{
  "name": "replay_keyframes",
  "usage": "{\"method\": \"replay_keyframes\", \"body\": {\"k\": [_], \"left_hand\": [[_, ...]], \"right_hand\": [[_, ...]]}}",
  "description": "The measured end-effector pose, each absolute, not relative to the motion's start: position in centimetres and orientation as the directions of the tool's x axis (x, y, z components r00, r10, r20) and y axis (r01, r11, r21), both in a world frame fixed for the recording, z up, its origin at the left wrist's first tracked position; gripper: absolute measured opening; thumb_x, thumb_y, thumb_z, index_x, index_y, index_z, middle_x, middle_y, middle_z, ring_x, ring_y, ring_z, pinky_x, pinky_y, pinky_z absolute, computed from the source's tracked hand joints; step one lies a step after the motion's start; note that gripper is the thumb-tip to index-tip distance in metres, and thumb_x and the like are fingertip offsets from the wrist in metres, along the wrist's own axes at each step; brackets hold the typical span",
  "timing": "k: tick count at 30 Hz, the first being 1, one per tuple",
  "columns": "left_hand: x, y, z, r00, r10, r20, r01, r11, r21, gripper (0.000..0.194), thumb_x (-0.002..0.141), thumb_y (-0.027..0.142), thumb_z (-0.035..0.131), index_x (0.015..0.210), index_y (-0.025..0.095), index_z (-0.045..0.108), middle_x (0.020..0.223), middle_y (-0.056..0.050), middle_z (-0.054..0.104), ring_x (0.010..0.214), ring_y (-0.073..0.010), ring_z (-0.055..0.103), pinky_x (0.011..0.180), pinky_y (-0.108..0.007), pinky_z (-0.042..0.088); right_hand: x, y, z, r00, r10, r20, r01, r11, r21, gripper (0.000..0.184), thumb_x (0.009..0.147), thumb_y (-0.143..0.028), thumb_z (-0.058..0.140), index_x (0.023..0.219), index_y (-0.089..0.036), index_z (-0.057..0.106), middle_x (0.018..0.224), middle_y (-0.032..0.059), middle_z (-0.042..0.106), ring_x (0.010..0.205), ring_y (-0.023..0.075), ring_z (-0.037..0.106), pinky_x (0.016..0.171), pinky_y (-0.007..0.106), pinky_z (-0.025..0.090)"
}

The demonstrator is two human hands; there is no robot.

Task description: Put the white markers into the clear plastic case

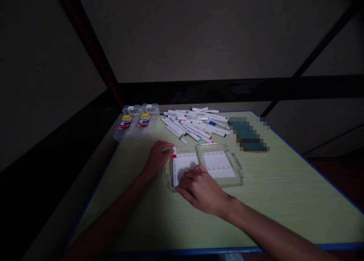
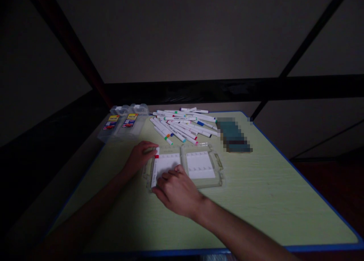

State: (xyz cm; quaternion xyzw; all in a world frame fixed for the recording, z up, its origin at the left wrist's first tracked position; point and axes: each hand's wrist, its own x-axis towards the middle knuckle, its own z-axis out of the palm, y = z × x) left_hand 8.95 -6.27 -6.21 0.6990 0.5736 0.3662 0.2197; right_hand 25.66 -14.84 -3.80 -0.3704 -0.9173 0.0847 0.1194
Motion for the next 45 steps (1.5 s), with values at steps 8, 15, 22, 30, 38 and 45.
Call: {"method": "replay_keyframes", "body": {"k": [8, 15, 22, 30, 38, 45], "left_hand": [[8.8, -6.1, -6.4, 0.031, 0.974, 0.226, 0.584, -0.201, 0.787, 0.021, 0.066, 0.021, 0.057, 0.083, 0.013, 0.066, 0.086, -0.006, 0.062, 0.083, -0.0175, 0.058, 0.08, -0.031, 0.045], [7.9, -5.8, -5.9, 0.126, 0.988, 0.089, 0.53, -0.143, 0.836, 0.041, 0.058, 0.028, 0.065, 0.096, 0.013, 0.062, 0.098, -0.007, 0.06, 0.095, -0.0211, 0.055, 0.086, -0.034, 0.041], [7.1, -5.8, -5.7, 0.304, 0.95, 0.066, 0.535, -0.228, 0.813, 0.056, 0.055, 0.031, 0.069, 0.107, 0.015, 0.056, 0.11, -0.009, 0.053, 0.104, -0.0227, 0.05, 0.092, -0.036, 0.038], [6.9, -5.9, -5.7, 0.394, 0.912, 0.113, 0.61, -0.351, 0.71, 0.055, 0.056, 0.029, 0.07, 0.107, 0.017, 0.056, 0.111, -0.009, 0.051, 0.106, -0.0232, 0.048, 0.095, -0.036, 0.035], [7.0, -6.0, -5.6, 0.401, 0.909, 0.115, 0.62, -0.362, 0.697, 0.055, 0.055, 0.029, 0.07, 0.107, 0.016, 0.056, 0.111, -0.009, 0.051, 0.106, -0.0234, 0.048, 0.095, -0.037, 0.035], [7.0, -6.0, -5.5, 0.403, 0.906, 0.127, 0.613, -0.37, 0.698, 0.052, 0.055, 0.028, 0.07, 0.105, 0.019, 0.057, 0.109, -0.007, 0.052, 0.106, -0.0232, 0.049, 0.094, -0.037, 0.035]], "right_hand": [[27.0, -14.5, -2.8, -0.702, 0.671, 0.238, 0.624, 0.741, -0.247, 0.028, 0.088, -0.034, 0.039, 0.08, -0.015, 0.058, 0.075, 0.0044, 0.056, 0.074, 0.0166, 0.05, 0.073, 0.032, 0.026], [29.3, -12.5, -2.7, -0.758, 0.615, 0.218, 0.584, 0.788, -0.194, 0.048, 0.086, -0.047, 0.035, 0.124, -0.02, 0.044, 0.094, 0.0085, 0.05, 0.089, 0.022, 0.044, 0.077, 0.036, 0.03], [29.2, -11.9, -3.5, -0.765, 0.623, 0.165, 0.576, 0.776, -0.257, 0.051, 0.085, -0.051, 0.033, 0.128, -0.023, 0.04, 0.104, 0.0094, 0.045, 0.096, 0.0237, 0.036, 0.083, 0.039, 0.031], [29.3, -12.0, -3.3, -0.775, 0.613, 0.155, 0.566, 0.781, -0.263, 0.053, 0.084, -0.052, 0.035, 0.128, -0.023, 0.041, 0.102, 0.0093, 0.044, 0.095, 0.0239, 0.035, 0.085, 0.04, 0.029], [29.2, -12.0, -3.5, -0.774, 0.613, 0.158, 0.565, 0.782, -0.265, 0.053, 0.084, -0.052, 0.035, 0.127, -0.023, 0.042, 0.101, 0.0087, 0.044, 0.094, 0.0233, 0.035, 0.087, 0.04, 0.028], [29.2, -12.0, -3.5, -0.777, 0.612, 0.147, 0.567, 0.782, -0.26, 0.053, 0.084, -0.053, 0.035, 0.127, -0.023, 0.042, 0.102, 0.009, 0.045, 0.095, 0.0232, 0.035, 0.087, 0.04, 0.028]]}}
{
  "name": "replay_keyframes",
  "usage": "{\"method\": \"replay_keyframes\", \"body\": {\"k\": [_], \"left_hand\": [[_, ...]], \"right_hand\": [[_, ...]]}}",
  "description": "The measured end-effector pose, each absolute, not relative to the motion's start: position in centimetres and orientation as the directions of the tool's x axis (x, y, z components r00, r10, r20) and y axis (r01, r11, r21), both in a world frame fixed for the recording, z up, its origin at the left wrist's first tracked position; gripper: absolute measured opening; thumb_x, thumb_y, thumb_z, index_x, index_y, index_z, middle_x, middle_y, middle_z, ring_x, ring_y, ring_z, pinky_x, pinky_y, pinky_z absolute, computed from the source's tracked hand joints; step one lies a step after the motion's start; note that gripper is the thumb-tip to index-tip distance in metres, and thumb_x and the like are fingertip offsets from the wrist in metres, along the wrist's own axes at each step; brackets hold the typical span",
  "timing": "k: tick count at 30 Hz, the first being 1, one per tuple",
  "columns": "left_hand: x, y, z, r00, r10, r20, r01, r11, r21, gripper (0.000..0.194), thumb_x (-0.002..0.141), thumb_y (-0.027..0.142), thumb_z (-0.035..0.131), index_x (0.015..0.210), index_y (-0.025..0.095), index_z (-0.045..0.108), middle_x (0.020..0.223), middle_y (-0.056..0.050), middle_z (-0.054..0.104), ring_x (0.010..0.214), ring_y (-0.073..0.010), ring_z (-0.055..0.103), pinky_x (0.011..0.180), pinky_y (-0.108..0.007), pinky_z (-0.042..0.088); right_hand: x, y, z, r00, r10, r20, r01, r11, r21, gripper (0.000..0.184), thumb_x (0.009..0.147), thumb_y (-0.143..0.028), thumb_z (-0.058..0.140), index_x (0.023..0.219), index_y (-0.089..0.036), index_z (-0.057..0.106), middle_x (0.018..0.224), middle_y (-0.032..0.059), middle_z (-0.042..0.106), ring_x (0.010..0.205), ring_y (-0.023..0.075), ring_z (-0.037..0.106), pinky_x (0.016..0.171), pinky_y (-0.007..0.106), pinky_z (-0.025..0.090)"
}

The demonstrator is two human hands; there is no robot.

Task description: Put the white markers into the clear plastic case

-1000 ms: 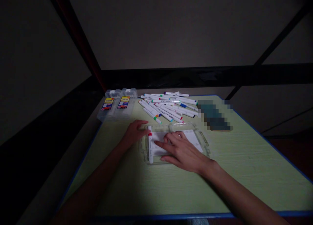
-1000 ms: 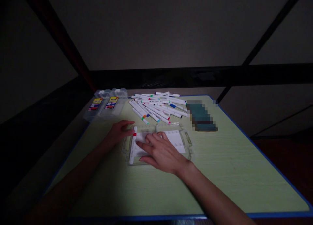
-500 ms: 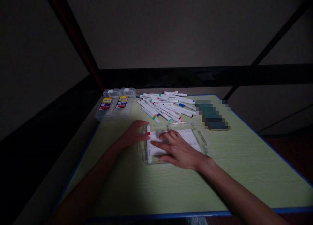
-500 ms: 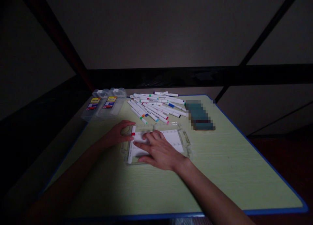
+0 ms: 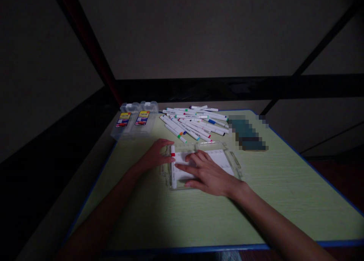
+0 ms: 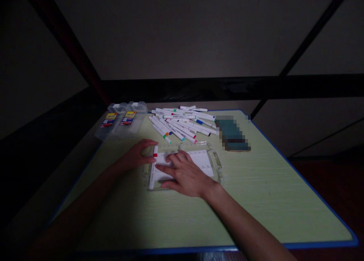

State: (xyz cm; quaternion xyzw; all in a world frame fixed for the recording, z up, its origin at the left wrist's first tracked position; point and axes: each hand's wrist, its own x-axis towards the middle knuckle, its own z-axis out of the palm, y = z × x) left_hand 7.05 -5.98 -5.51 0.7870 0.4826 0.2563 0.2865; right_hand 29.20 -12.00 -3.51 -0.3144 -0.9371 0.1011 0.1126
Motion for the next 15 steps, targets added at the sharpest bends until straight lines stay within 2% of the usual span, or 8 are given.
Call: {"method": "replay_keyframes", "body": {"k": [15], "left_hand": [[7.06, -5.9, -5.75, 0.398, 0.907, 0.137, 0.605, -0.372, 0.704, 0.053, 0.054, 0.028, 0.071, 0.104, 0.017, 0.057, 0.109, -0.008, 0.052, 0.105, -0.0232, 0.049, 0.094, -0.036, 0.036]], "right_hand": [[29.22, -11.96, -3.57, -0.779, 0.608, 0.156, 0.563, 0.786, -0.255, 0.053, 0.084, -0.052, 0.035, 0.127, -0.023, 0.042, 0.101, 0.0085, 0.046, 0.096, 0.0231, 0.036, 0.09, 0.041, 0.026]]}}
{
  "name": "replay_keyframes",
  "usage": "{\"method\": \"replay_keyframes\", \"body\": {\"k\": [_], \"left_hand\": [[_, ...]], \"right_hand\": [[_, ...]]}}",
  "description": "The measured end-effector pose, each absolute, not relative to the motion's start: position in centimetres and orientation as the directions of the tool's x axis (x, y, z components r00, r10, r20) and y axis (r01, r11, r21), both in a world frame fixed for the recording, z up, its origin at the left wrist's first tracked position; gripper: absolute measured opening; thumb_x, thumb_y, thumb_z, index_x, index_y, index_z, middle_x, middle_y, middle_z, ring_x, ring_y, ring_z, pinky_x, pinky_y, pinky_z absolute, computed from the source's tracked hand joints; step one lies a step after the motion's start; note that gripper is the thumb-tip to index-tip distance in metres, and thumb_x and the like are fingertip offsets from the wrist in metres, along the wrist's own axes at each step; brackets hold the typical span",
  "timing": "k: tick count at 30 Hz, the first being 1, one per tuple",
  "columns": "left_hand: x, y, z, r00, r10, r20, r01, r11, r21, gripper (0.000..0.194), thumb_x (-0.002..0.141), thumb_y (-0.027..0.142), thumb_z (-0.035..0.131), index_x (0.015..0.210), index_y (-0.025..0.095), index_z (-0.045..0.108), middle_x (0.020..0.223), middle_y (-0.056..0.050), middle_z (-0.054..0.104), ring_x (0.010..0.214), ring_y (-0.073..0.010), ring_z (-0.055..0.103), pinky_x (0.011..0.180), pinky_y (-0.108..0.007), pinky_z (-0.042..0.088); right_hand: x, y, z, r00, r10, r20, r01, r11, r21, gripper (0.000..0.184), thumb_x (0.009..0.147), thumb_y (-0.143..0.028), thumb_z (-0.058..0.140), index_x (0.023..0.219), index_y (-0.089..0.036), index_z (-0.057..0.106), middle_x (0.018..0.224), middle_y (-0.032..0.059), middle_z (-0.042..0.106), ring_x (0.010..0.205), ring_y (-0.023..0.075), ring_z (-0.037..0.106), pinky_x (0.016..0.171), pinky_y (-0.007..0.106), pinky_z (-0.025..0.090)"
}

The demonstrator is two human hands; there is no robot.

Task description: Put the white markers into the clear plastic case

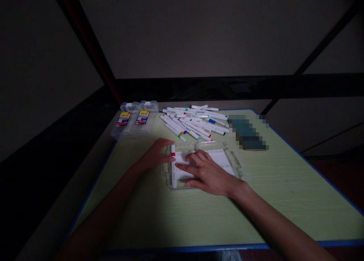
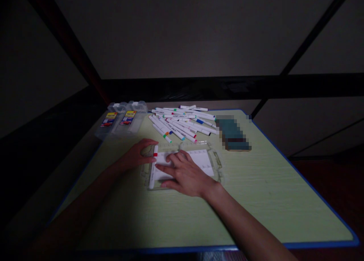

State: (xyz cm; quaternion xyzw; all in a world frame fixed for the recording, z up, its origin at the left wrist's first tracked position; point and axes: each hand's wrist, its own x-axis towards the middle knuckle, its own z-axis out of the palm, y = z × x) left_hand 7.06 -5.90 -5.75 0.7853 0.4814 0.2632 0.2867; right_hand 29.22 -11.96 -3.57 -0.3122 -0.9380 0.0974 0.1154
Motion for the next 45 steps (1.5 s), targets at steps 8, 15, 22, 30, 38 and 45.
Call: {"method": "replay_keyframes", "body": {"k": [8, 15, 22, 30, 38, 45], "left_hand": [[7.04, -5.93, -5.8, 0.394, 0.909, 0.137, 0.592, -0.366, 0.718, 0.052, 0.054, 0.027, 0.071, 0.104, 0.02, 0.057, 0.109, -0.007, 0.052, 0.105, -0.023, 0.049, 0.094, -0.037, 0.035], [7.1, -5.99, -5.7, 0.391, 0.912, 0.126, 0.602, -0.357, 0.714, 0.053, 0.055, 0.026, 0.071, 0.105, 0.017, 0.057, 0.11, -0.009, 0.051, 0.106, -0.0224, 0.048, 0.095, -0.036, 0.035], [7.05, -5.88, -5.78, 0.391, 0.912, 0.125, 0.599, -0.355, 0.718, 0.052, 0.055, 0.027, 0.071, 0.104, 0.018, 0.057, 0.109, -0.007, 0.052, 0.106, -0.0225, 0.049, 0.095, -0.037, 0.035], [7.07, -5.84, -5.9, 0.399, 0.909, 0.116, 0.612, -0.359, 0.705, 0.054, 0.055, 0.026, 0.071, 0.106, 0.016, 0.055, 0.111, -0.009, 0.05, 0.107, -0.0232, 0.047, 0.096, -0.037, 0.034], [7.08, -5.95, -5.71, 0.407, 0.906, 0.117, 0.619, -0.368, 0.694, 0.053, 0.056, 0.028, 0.07, 0.106, 0.018, 0.055, 0.11, -0.008, 0.051, 0.106, -0.0229, 0.048, 0.095, -0.037, 0.035], [7.06, -5.86, -5.83, 0.406, 0.906, 0.117, 0.61, -0.364, 0.704, 0.053, 0.055, 0.028, 0.071, 0.105, 0.017, 0.056, 0.11, -0.008, 0.051, 0.107, -0.0236, 0.047, 0.095, -0.037, 0.035]], "right_hand": [[29.23, -11.91, -3.56, -0.78, 0.605, 0.159, 0.558, 0.788, -0.26, 0.052, 0.084, -0.051, 0.036, 0.127, -0.023, 0.042, 0.103, 0.0088, 0.047, 0.096, 0.023, 0.037, 0.09, 0.042, 0.026], [29.24, -11.9, -3.55, -0.786, 0.598, 0.153, 0.551, 0.792, -0.263, 0.052, 0.084, -0.05, 0.037, 0.127, -0.022, 0.042, 0.103, 0.0091, 0.047, 0.096, 0.0231, 0.038, 0.091, 0.043, 0.025], [29.21, -11.91, -3.65, -0.782, 0.608, 0.137, 0.565, 0.784, -0.256, 0.053, 0.084, -0.051, 0.037, 0.127, -0.022, 0.042, 0.104, 0.009, 0.047, 0.098, 0.0236, 0.038, 0.094, 0.045, 0.023], [29.21, -11.88, -3.73, -0.783, 0.605, 0.148, 0.562, 0.788, -0.25, 0.052, 0.084, -0.051, 0.037, 0.128, -0.023, 0.041, 0.104, 0.0084, 0.047, 0.098, 0.0235, 0.038, 0.094, 0.046, 0.023], [29.27, -11.77, -3.93, -0.789, 0.599, 0.14, 0.555, 0.791, -0.256, 0.053, 0.084, -0.051, 0.037, 0.129, -0.023, 0.04, 0.105, 0.0094, 0.047, 0.099, 0.0248, 0.039, 0.093, 0.046, 0.025], [29.26, -11.82, -3.87, -0.786, 0.6, 0.147, 0.555, 0.791, -0.258, 0.053, 0.084, -0.051, 0.038, 0.129, -0.023, 0.04, 0.104, 0.0094, 0.048, 0.1, 0.0249, 0.039, 0.094, 0.047, 0.023]]}}
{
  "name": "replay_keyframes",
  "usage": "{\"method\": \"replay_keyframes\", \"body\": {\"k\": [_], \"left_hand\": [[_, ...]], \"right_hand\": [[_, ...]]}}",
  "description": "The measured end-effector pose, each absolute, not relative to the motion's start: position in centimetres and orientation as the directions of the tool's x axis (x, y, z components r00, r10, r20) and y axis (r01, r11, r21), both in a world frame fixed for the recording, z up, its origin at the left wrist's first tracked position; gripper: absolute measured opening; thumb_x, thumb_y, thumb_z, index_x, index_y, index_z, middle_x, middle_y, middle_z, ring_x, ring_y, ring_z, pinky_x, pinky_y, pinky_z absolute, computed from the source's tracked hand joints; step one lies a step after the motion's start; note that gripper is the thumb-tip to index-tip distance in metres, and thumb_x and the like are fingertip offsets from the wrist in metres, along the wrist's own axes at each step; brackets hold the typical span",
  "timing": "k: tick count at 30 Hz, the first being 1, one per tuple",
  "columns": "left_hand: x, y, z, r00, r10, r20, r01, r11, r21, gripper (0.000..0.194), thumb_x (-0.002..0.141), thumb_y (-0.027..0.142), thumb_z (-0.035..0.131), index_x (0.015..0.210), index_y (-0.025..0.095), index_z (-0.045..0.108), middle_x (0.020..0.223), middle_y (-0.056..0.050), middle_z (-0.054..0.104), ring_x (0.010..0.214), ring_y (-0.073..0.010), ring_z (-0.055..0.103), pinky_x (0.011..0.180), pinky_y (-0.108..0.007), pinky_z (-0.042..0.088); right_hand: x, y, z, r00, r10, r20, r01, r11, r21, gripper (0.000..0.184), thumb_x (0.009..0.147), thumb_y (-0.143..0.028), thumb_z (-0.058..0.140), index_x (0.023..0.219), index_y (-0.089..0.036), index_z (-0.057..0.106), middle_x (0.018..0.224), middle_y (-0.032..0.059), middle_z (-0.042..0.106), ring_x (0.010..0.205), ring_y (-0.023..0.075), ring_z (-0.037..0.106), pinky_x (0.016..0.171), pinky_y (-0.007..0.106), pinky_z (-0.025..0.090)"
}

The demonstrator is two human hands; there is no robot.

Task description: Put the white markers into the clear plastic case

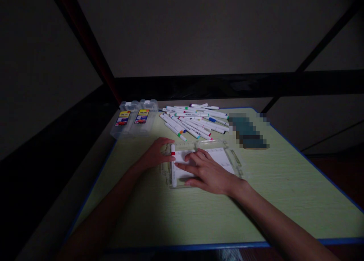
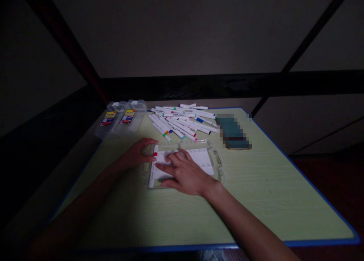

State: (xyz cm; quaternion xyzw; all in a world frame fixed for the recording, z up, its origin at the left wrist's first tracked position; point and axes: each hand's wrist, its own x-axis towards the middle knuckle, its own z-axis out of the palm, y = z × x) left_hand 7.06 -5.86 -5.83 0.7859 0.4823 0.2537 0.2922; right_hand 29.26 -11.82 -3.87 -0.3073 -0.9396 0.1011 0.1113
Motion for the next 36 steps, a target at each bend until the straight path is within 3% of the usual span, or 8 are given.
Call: {"method": "replay_keyframes", "body": {"k": [36], "left_hand": [[7.02, -5.76, -6.03, 0.409, 0.903, 0.128, 0.616, -0.377, 0.692, 0.056, 0.053, 0.031, 0.071, 0.105, 0.017, 0.055, 0.11, -0.008, 0.052, 0.105, -0.0241, 0.049, 0.094, -0.037, 0.036]], "right_hand": [[29.23, -11.79, -3.92, -0.786, 0.594, 0.173, 0.546, 0.797, -0.258, 0.051, 0.084, -0.049, 0.039, 0.127, -0.023, 0.042, 0.104, 0.0095, 0.049, 0.101, 0.0249, 0.039, 0.093, 0.047, 0.025]]}}
